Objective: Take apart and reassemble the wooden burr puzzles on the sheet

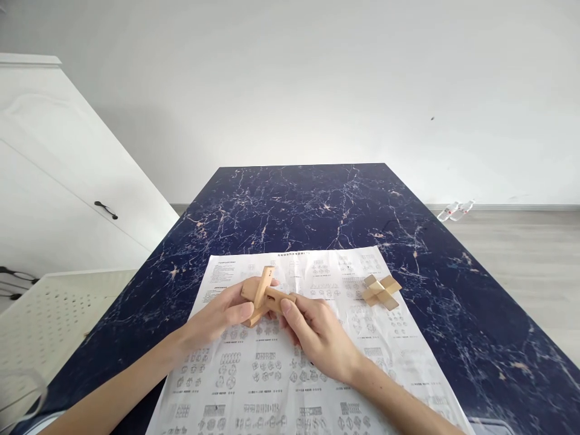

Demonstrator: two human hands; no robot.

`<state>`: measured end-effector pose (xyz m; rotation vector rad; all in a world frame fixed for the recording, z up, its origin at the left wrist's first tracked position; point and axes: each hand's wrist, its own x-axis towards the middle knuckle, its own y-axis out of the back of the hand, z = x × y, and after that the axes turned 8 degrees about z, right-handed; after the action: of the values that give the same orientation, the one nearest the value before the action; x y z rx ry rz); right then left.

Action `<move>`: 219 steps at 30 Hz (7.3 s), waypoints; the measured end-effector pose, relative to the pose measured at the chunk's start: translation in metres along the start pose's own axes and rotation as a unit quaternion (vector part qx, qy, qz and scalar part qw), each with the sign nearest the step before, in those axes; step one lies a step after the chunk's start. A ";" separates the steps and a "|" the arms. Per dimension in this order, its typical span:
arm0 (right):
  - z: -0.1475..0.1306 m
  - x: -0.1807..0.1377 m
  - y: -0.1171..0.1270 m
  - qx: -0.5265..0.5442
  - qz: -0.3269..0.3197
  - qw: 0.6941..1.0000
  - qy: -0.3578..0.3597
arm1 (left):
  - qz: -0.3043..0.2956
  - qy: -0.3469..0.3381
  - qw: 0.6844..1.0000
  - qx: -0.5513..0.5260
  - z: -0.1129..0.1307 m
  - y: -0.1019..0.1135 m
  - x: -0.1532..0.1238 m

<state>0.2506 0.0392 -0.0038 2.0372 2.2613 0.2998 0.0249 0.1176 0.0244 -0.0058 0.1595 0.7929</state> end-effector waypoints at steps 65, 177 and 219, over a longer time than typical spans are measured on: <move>0.002 0.010 0.014 0.174 0.061 0.979 -0.092 | 0.146 -0.267 0.920 0.249 0.001 0.001 -0.003; -0.006 0.007 0.040 0.114 0.260 0.959 0.010 | 0.168 -0.243 0.801 0.521 -0.029 0.008 0.006; -0.001 0.002 -0.005 0.024 0.133 0.991 0.024 | 0.164 -0.032 0.986 0.023 -0.004 -0.023 -0.004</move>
<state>0.2455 0.0403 -0.0039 2.3841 2.0376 0.3164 0.0382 0.0984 0.0200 0.0925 0.1193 1.1166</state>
